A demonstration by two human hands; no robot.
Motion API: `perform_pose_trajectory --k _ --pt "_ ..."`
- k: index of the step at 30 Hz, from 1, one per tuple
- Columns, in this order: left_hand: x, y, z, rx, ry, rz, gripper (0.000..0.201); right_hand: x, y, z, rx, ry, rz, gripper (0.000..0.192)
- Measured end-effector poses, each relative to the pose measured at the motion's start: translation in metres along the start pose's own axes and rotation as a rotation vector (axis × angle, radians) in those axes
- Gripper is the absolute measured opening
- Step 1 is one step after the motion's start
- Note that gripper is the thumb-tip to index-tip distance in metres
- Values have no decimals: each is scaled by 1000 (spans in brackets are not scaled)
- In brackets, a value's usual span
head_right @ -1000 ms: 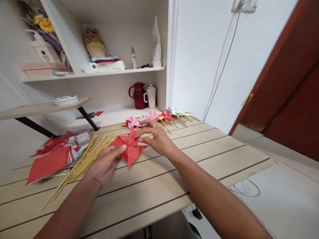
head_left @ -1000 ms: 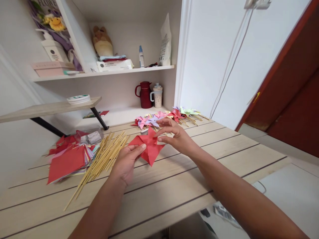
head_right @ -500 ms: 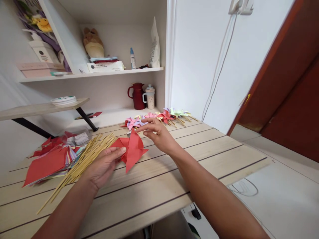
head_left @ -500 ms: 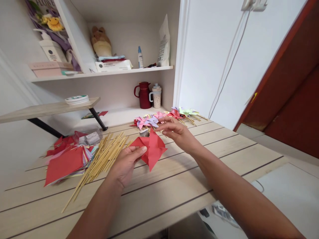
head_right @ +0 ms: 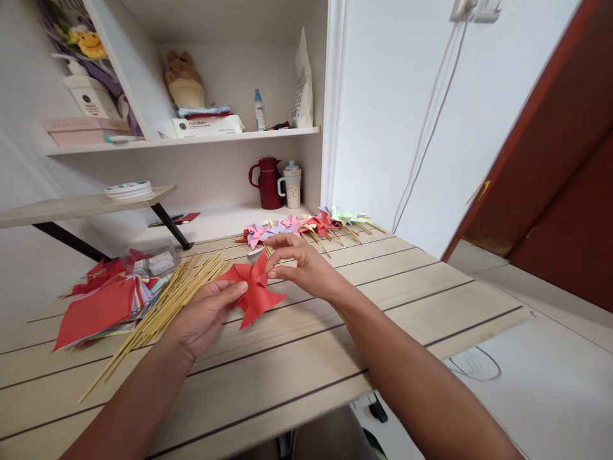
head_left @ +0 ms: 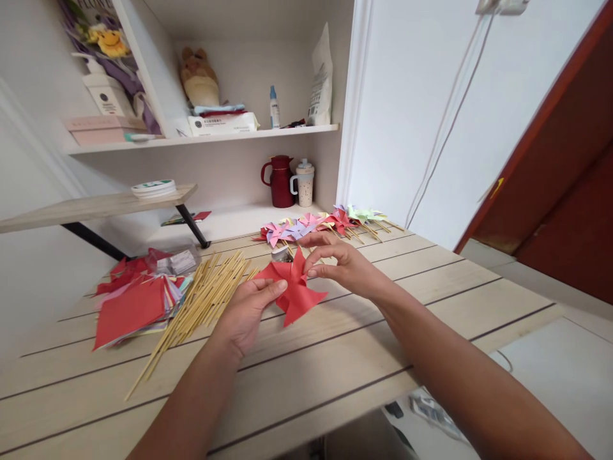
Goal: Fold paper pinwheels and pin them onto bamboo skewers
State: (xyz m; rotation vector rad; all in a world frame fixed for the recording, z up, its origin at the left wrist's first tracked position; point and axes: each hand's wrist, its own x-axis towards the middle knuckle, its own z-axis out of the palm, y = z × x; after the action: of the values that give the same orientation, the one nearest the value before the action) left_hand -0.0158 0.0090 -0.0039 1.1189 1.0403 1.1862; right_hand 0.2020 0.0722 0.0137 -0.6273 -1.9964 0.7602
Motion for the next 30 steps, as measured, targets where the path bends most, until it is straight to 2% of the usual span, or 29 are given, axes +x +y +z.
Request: perform_pose_trajectory --k 6,11,13,15,18,21,24,27,30 --pt "0 0 4 165 128 65 26 0 -1 3 42 -28 32 12" --pt "0 1 6 282 310 53 25 0 0 5 270 -38 152 13" --pt "0 1 7 300 349 51 25 0 -1 7 340 -36 208 11" --pt "0 1 7 306 352 46 26 0 -1 9 369 3 251 21" --pt "0 2 5 287 335 38 30 2 1 9 442 143 351 42" --pt "0 3 4 216 304 25 34 3 4 8 475 196 449 41" --pt "0 3 3 156 261 26 36 2 6 8 479 139 473 39" --pt "0 3 3 155 271 33 36 1 5 11 531 65 447 38" --pt "0 2 4 191 263 37 35 1 3 13 549 48 440 39"
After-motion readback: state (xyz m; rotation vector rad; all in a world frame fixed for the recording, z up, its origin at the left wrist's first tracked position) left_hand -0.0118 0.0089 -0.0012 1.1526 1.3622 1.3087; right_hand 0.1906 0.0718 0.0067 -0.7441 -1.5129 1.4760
